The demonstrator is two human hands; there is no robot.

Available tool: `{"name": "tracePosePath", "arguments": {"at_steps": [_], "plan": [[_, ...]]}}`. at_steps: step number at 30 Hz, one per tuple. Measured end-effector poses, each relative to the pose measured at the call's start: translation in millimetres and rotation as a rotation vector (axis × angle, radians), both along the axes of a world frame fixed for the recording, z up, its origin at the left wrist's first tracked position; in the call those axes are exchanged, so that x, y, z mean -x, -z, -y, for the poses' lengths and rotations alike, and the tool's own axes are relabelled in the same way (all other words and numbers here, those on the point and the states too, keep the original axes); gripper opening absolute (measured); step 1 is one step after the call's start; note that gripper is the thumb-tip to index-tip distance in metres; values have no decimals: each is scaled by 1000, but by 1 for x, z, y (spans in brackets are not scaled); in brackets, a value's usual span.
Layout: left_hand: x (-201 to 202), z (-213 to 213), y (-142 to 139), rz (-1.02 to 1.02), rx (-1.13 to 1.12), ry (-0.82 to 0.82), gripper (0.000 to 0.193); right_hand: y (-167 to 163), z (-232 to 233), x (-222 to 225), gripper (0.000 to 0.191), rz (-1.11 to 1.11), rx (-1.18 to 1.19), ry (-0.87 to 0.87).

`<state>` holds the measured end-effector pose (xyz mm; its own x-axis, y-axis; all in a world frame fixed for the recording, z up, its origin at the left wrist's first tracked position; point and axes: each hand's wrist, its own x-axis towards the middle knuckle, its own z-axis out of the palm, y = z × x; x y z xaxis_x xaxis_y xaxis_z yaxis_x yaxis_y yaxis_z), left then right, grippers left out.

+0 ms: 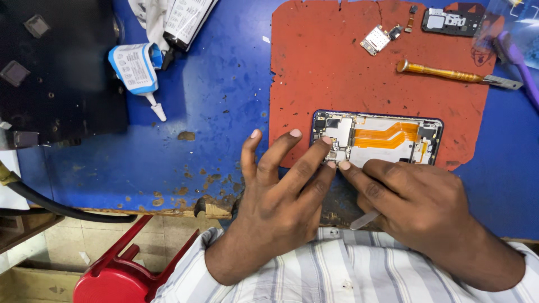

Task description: The person uses a screwdriver and tweezers to remove and reposition small components inside a disassembled mobile phone. They handle the motherboard and camera module, placing them back into the phone chassis on a workbench.

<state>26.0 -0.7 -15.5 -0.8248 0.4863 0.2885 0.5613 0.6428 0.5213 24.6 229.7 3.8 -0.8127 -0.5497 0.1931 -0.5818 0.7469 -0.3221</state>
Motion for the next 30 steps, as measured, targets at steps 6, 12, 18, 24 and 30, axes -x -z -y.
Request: {"name": "tracePosePath", "arguments": {"at_steps": [6, 12, 18, 24, 30], "plan": [[1, 0, 0, 7, 2, 3, 33, -3, -1, 2, 42, -2, 3, -19], [10, -7, -11, 55, -37, 23, 44, -11, 3, 8, 36, -20, 46, -38], [8, -8, -14, 67, -69, 8, 53, -16, 3, 9, 42, 45, 51, -8], [8, -11, -14, 60, -23, 20, 63, -15, 2, 6, 46, 38, 50, -10], [7, -14, -12, 31, 30, 18, 67, -14, -1, 5, 47, 27, 56, -34]]}}
